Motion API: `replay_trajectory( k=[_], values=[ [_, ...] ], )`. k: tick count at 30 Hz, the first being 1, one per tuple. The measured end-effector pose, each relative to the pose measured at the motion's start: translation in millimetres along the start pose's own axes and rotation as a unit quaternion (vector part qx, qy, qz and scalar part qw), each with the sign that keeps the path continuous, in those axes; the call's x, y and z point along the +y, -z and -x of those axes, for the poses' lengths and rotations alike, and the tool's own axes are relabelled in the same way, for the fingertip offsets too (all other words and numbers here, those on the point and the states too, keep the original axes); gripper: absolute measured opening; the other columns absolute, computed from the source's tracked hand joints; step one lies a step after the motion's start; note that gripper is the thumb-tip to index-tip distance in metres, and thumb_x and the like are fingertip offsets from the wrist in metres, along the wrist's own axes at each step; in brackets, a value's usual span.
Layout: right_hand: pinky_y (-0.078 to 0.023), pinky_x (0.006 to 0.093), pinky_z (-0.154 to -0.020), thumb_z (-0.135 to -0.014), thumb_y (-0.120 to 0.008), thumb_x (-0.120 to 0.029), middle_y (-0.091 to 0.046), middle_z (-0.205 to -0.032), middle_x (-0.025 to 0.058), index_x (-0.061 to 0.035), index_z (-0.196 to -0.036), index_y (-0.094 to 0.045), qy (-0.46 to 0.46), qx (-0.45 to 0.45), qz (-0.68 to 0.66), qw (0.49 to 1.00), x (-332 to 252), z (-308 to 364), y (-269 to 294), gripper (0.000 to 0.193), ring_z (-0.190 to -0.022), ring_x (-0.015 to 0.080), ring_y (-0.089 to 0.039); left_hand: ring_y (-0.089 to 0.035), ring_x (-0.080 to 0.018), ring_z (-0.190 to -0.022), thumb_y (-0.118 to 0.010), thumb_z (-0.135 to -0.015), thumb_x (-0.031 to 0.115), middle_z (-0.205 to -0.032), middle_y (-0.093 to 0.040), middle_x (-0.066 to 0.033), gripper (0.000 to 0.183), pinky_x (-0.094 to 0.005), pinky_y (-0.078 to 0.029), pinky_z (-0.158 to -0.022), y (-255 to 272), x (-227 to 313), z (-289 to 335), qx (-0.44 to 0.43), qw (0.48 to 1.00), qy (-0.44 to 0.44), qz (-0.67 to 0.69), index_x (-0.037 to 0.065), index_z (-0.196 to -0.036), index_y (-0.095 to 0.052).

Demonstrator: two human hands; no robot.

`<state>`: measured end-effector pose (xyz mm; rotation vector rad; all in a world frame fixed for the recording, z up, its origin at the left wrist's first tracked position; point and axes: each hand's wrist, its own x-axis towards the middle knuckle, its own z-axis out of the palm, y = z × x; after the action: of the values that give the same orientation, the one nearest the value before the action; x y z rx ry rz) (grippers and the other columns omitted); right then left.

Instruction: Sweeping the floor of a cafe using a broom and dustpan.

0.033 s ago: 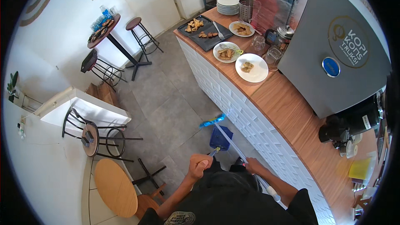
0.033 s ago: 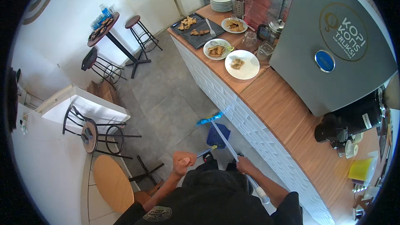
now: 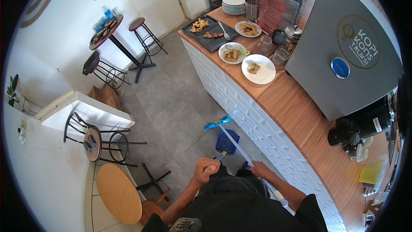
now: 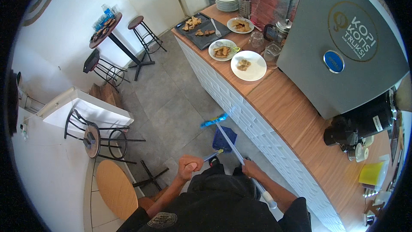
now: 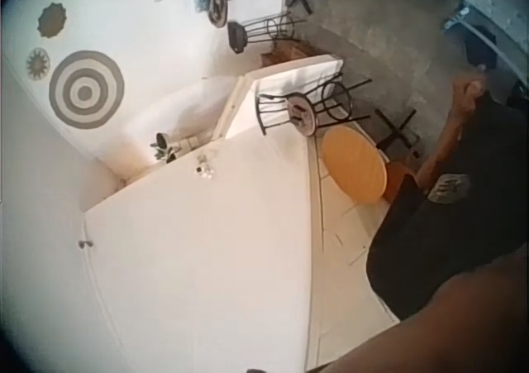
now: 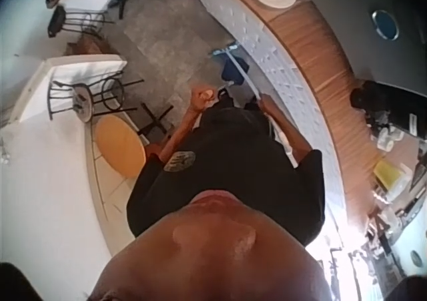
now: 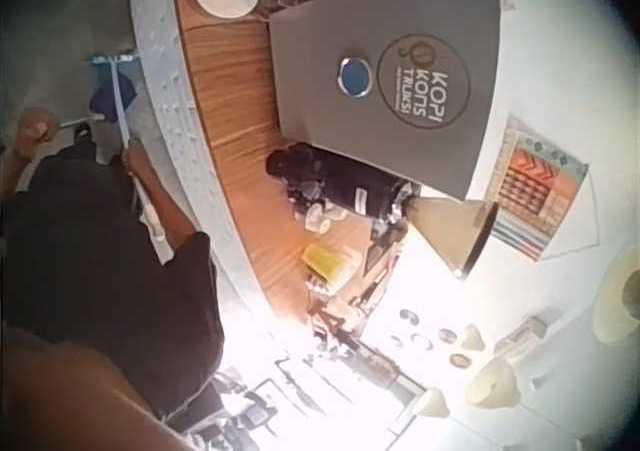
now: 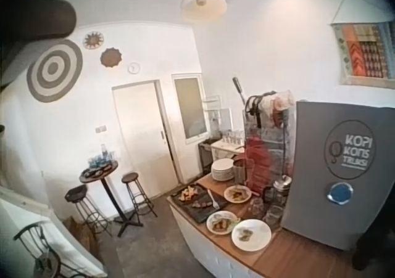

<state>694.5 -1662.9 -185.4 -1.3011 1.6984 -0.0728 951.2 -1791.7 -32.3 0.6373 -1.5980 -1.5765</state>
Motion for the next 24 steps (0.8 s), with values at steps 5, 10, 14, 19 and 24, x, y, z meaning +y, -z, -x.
replay_trajectory(
  k=[5, 10, 14, 19, 24],
  values=[
    [-0.052, 0.047, -0.063, -0.086, -0.049, -0.016, -0.063, -0.073, 0.025, 0.007, -0.101, -0.055, -0.004, 0.007, -0.028, 1.0, -16.9, -48.2, -12.0, 0.028, -0.058, 0.0347, -0.064, -0.038, -0.019, -0.042, -0.045, -0.084, 0.025, -0.05, -0.036, -0.0064, 0.037, -0.0325, -0.028, -0.044, -0.3, 3.8, -6.1, -0.134, 0.991, 0.01, 0.01, 0.002, -0.056, -0.037],
    [-0.051, 0.0487, -0.064, -0.086, -0.047, -0.016, -0.064, -0.076, 0.0257, 0.006, -0.097, -0.055, -0.028, 0.032, 0.02, 0.999, -1.5, -106.2, -38.7, 0.025, -0.061, 0.0367, -0.065, -0.038, -0.0194, -0.04, -0.044, -0.082, 0.025, -0.049, -0.037, -0.0066, 0.037, -0.0331, -0.028, -0.043, -13.8, 4.5, 1.0, -0.06, 0.998, -0.03, -0.021, 0.001, -0.055, -0.038],
    [-0.052, 0.0489, -0.065, -0.085, -0.046, -0.015, -0.064, -0.077, 0.0262, 0.0083, -0.095, -0.054, -0.068, -0.016, 0.052, 0.996, 3.3, -80.1, -38.1, 0.027, -0.064, 0.0382, -0.065, -0.037, -0.0187, -0.039, -0.044, -0.08, 0.021, -0.048, -0.037, -0.0069, 0.034, -0.0329, -0.026, -0.041, -18.3, 8.4, 18.8, 0.013, 0.997, -0.064, -0.038, 0.002, -0.053, -0.038],
    [-0.051, 0.0485, -0.062, -0.083, -0.046, -0.011, -0.063, -0.072, 0.0262, 0.0093, -0.093, -0.055, -0.045, -0.031, -0.024, 0.998, 4.3, -33.3, -8.1, 0.024, -0.061, 0.0388, -0.064, -0.036, -0.0179, -0.038, -0.043, -0.079, 0.02, -0.047, -0.037, -0.0065, 0.034, -0.0331, -0.024, -0.041, -18.6, 2.9, 25.5, 0.031, 0.997, -0.063, -0.017, 0.002, -0.051, -0.037],
    [-0.052, 0.0464, -0.07, -0.084, -0.049, -0.016, -0.063, -0.075, 0.0268, 0.0086, -0.099, -0.055, -0.034, -0.023, -0.041, 0.998, -13.0, -26.2, 7.4, 0.029, -0.061, 0.0376, -0.064, -0.035, -0.0173, -0.038, -0.044, -0.079, 0.02, -0.046, -0.035, -0.006, 0.035, -0.0332, -0.022, -0.04, -22.7, 3.0, 25.3, 0.058, 0.994, -0.086, -0.025, 0.002, -0.05, -0.036]
  ],
)
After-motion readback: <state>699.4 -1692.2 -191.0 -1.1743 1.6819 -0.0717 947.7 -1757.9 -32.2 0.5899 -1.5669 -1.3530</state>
